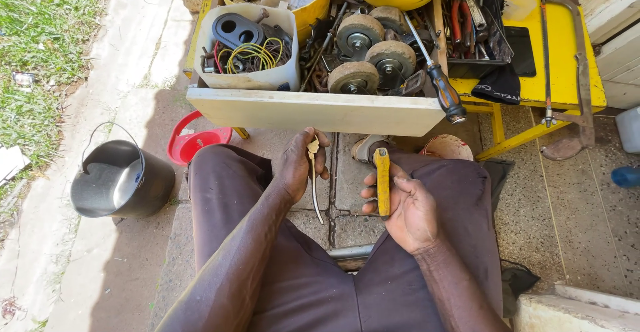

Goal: Using pliers and a brush to repair or clean a small component while searching for parts in a tool drawer.

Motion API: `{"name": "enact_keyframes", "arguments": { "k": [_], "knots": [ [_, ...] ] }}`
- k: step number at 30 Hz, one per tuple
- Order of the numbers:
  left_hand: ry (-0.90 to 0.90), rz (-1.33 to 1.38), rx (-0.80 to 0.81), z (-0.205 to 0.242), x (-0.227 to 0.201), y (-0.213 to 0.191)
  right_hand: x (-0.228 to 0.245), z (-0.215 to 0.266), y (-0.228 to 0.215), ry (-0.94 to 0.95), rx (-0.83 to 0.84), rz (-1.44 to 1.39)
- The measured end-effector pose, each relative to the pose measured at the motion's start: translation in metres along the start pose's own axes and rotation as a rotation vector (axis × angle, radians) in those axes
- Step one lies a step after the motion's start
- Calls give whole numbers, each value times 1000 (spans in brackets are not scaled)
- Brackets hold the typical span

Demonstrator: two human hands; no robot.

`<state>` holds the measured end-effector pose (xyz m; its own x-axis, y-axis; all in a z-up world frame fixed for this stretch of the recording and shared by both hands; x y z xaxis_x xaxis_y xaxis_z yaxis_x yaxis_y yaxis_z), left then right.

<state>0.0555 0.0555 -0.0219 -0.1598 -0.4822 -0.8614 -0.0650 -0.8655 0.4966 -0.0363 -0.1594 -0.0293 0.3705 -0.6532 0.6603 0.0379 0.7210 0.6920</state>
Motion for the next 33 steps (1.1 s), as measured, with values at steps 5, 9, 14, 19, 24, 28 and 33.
{"name": "enact_keyframes", "arguments": {
  "k": [5,9,14,19,24,28,33],
  "knots": [
    [-4,4,5,0,1,1,-3,-1,-2,-28,-7,31],
    [-18,-37,-8,0,4,0,3,5,11,-46,-40,154],
    [3,-72,-20,-5,8,-3,43,7,44,-376,-192,626],
    [2,-88,-14,-3,5,0,118,-44,72,-898,-336,1408],
    [2,-120,-63,0,-3,-1,122,-121,93,-937,-246,1593],
    [8,-118,-47,-3,-8,-6,101,-133,120,-966,-106,1567],
    [19,-93,-83,-5,-17,-14,88,-143,113,-1088,-64,1598]
  ]
}}
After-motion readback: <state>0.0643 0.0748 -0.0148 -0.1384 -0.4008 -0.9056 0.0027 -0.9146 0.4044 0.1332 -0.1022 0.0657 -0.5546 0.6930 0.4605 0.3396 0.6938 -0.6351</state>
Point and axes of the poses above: each hand's wrist, its own z-axis away from the middle knuckle, its own y-axis out of the palm, x = y × z, the point moved 4 cm from there along -z, towards the middle knuckle, and after that the axes turned 4 degrees about y, right-handed, at the moved point
